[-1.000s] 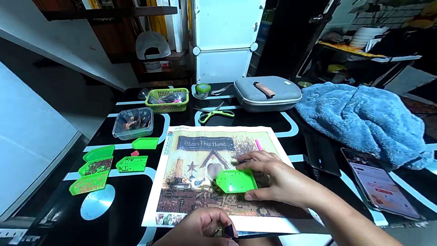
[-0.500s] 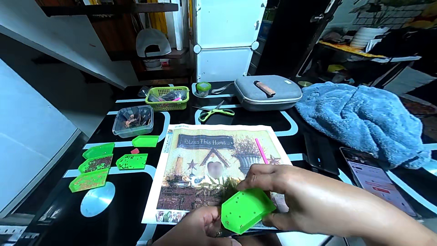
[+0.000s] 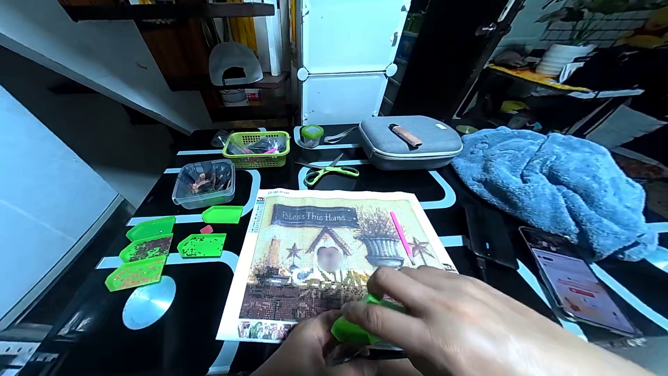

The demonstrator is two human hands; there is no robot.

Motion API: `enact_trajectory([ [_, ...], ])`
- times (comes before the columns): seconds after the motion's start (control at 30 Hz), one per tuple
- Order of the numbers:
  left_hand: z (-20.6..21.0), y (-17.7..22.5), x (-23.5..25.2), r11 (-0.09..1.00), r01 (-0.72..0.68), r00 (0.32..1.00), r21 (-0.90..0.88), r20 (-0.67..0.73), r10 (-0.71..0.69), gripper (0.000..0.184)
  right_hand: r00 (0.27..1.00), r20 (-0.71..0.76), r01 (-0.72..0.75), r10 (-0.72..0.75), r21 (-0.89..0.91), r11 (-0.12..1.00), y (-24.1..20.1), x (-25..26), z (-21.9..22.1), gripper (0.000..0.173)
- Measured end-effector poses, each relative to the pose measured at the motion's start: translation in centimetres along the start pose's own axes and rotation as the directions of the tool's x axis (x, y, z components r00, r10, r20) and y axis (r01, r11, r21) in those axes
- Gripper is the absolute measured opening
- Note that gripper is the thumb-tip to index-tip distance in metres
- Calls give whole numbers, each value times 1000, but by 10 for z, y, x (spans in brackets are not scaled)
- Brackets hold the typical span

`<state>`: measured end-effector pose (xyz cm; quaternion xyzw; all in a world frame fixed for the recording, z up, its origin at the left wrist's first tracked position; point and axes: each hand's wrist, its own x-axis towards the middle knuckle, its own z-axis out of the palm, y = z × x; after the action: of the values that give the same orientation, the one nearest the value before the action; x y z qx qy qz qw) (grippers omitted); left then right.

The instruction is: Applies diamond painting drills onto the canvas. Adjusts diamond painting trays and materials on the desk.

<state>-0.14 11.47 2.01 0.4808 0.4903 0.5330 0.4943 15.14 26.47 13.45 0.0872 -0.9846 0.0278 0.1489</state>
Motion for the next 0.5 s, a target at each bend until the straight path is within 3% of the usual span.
enact_trajectory([
  [0.23, -6, 2, 3, 972, -226, 974, -60, -17, 225, 24, 999, 8, 33, -32, -120, 992, -18, -3, -15, 27],
  [0.4, -7, 3, 3, 974, -178, 984, -138, -11, 178, 23, 1000, -23, 13, -16, -129, 992, -15, -4, -15, 26],
  [0.5, -9, 3, 2, 978, -133, 991, -163, -9, 133, 20, 991, -110, -79, 78, -9, 997, -2, -12, -13, 22],
])
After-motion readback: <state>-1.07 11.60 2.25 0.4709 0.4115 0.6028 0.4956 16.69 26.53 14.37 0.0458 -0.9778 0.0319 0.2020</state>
